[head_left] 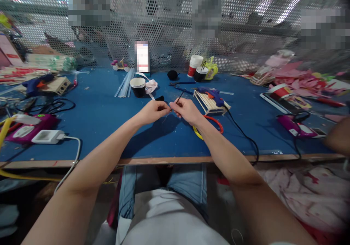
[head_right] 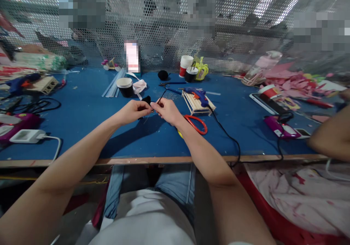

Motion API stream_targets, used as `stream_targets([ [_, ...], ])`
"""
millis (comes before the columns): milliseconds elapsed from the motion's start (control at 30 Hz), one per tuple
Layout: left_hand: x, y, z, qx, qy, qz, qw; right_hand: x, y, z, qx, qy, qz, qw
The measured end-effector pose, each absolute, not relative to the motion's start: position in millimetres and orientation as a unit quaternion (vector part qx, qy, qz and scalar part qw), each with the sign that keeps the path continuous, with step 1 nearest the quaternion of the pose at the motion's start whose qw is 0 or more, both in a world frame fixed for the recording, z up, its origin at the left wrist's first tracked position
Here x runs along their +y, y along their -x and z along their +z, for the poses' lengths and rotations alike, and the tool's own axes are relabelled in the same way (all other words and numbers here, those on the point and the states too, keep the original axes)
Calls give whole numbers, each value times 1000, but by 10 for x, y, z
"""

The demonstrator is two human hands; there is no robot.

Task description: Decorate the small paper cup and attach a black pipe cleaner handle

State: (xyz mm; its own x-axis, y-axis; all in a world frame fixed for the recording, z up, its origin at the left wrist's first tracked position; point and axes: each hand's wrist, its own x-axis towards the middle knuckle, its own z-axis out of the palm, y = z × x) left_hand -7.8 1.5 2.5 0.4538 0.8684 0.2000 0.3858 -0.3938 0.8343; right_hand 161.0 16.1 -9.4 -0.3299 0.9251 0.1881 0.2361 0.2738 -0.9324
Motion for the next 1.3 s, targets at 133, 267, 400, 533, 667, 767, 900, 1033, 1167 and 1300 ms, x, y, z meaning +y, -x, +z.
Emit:
stream_targets([
  [133,17,92,55,394,-799,320,323,163,-1610,-101,-665,417,469,404],
  [267,34,103,37,376,-804,329,321,165,-1604,-107,-650,404,501,403],
  [400,60,110,-26,367,-801,355,312,166,-1607,-117,-635,395,530,400],
  [533,60,103,-60,372,-802,366,289,168,-1606,-126,-638,395,527,400],
  [667,54,88,-62,390,-796,365,285,161,-1595,-114,-662,413,479,403],
  [767,51,80,-53,405,-786,364,293,146,-1587,-92,-692,441,403,405],
  [900,30,64,-28,423,-782,359,282,125,-1580,-69,-723,474,311,395],
  [1033,18,43,-56,432,-777,368,273,121,-1564,-80,-741,480,262,389],
  [1167,30,15,-137,443,-754,388,292,117,-1548,-92,-751,475,228,398],
  [1300,28,-9,-152,431,-728,391,362,92,-1562,-61,-754,448,290,384],
])
